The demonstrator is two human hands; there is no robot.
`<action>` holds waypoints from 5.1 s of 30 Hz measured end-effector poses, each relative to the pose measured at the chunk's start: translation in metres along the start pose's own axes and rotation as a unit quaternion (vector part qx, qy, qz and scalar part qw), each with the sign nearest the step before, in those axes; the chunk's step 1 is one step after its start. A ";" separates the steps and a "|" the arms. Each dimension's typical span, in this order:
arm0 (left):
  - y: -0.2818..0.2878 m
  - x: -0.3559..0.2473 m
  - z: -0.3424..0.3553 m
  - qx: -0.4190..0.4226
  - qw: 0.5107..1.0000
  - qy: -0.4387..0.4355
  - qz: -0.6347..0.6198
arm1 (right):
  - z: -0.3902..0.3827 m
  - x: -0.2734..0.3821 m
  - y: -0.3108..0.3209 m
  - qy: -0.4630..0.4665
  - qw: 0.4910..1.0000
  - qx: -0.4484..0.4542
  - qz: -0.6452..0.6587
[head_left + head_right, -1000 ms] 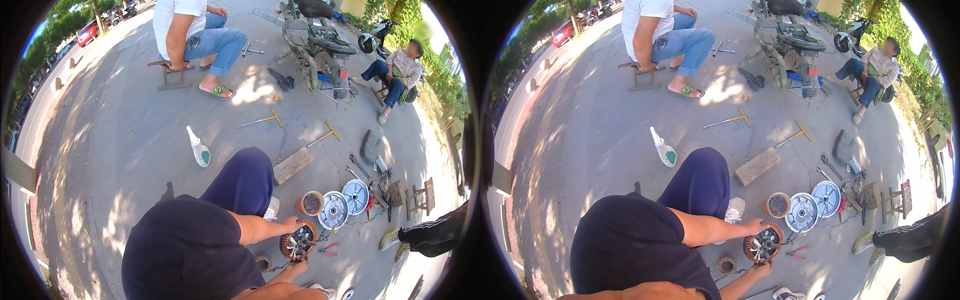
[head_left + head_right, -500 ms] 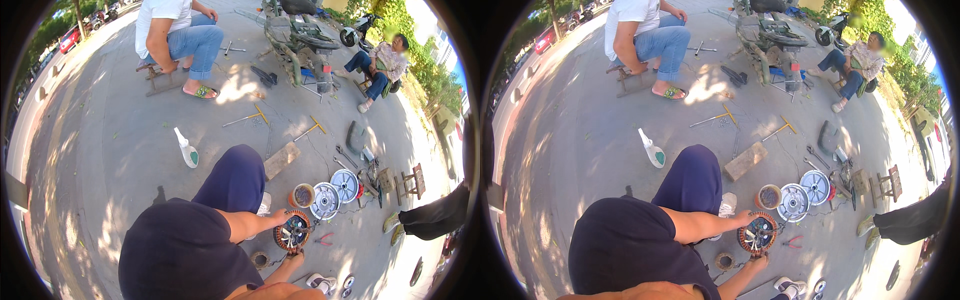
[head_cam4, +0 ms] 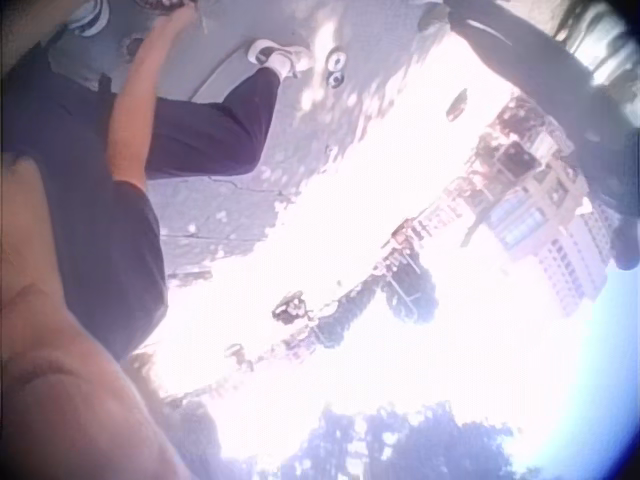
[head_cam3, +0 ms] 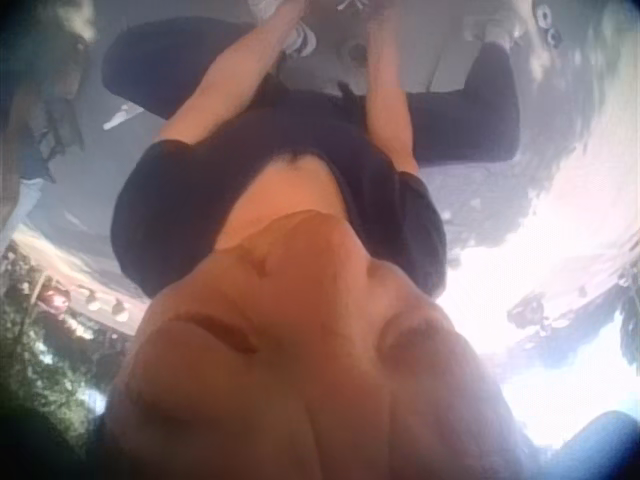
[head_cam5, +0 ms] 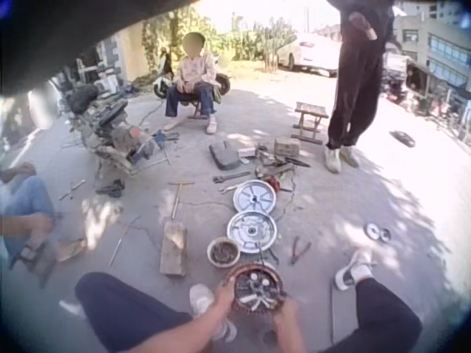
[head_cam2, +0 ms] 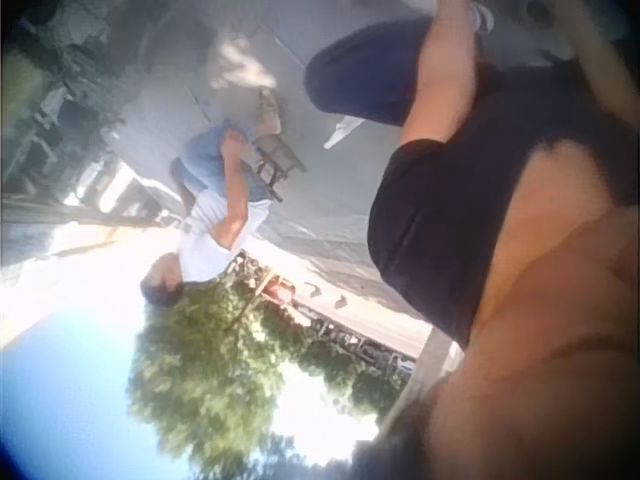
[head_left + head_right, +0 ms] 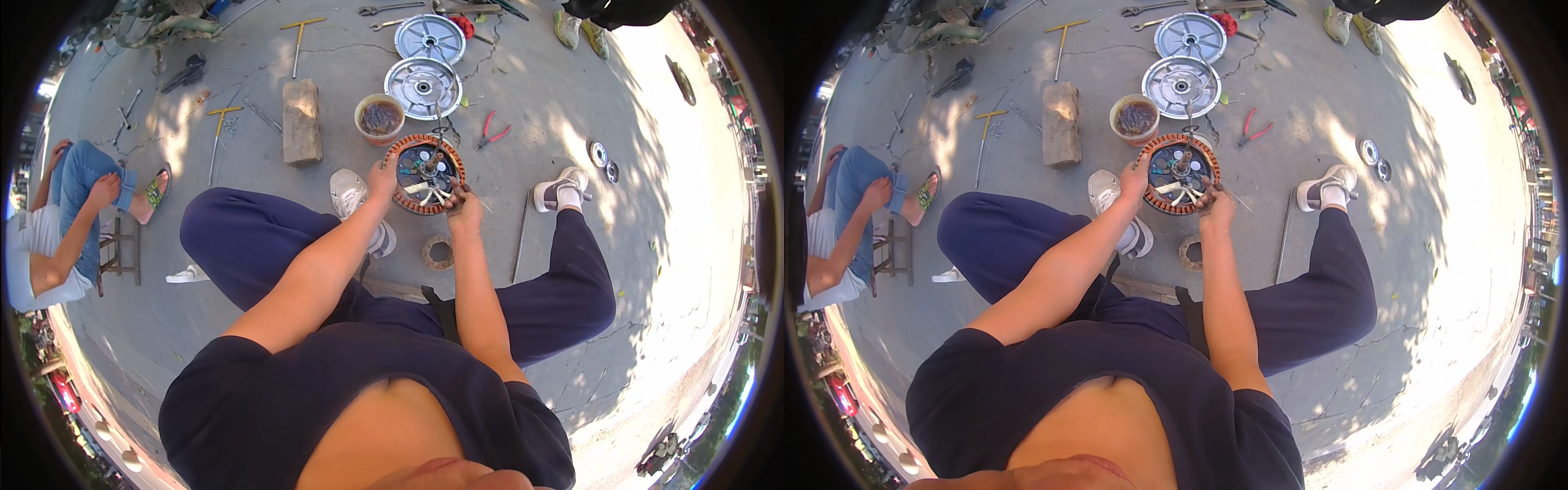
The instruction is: The person sits on the ground and works on a circular motor stator, adjusting wires and components with their hands. Another person assists by using pliers to manipulate parts of the stator. The person continues to handle the stator and wires throughout the clip.
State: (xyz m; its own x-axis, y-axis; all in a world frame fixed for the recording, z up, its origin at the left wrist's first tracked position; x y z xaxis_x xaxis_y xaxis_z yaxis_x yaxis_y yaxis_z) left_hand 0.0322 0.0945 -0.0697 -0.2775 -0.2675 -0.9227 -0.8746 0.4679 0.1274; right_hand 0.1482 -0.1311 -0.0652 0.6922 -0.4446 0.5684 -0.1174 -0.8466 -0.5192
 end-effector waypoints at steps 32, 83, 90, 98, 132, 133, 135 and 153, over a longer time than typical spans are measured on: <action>-0.008 -0.002 0.004 0.034 0.998 0.002 0.049 | -0.037 -0.013 -0.050 0.049 0.999 -0.002 -0.011; -0.006 0.015 0.016 0.035 0.999 0.011 -0.011 | -0.090 -0.001 -0.103 0.388 0.441 0.026 -0.809; -0.008 0.009 0.014 0.040 0.999 0.008 -0.016 | -0.091 -0.001 -0.108 0.414 0.401 0.025 -0.817; -0.008 0.020 0.024 0.030 0.999 0.017 0.011 | -0.083 -0.010 -0.115 0.415 0.290 0.026 -0.862; -0.007 0.012 0.017 0.009 0.999 0.002 0.040 | -0.063 0.028 -0.092 0.351 0.555 0.099 -0.748; -0.006 0.014 0.017 0.008 1.000 0.005 0.024 | -0.067 0.027 -0.094 0.357 0.555 0.102 -0.744; -0.007 0.013 0.015 0.005 1.000 0.012 -0.007 | -0.072 0.027 -0.095 0.373 0.562 0.091 -0.733; -0.020 -0.020 -0.016 0.031 0.999 -0.001 0.028 | -0.089 0.018 -0.099 0.371 0.573 0.055 -0.728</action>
State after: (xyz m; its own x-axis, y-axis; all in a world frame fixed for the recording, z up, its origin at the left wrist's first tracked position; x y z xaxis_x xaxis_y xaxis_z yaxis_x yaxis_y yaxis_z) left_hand 0.0484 0.0769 -0.0481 -0.3245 -0.2385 -0.9153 -0.8311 0.5339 0.1555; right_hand 0.1088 -0.0812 0.0534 -0.5004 0.6737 0.5439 0.2739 -0.4727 0.8375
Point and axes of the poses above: each hand's wrist, its own z-axis towards the middle knuckle, its own y-axis out of the back of the hand, x = y × z, the point moved 10 cm from there along z, towards the middle knuckle, and after that the axes turned 1 degree about -z, right-handed, at the moved point
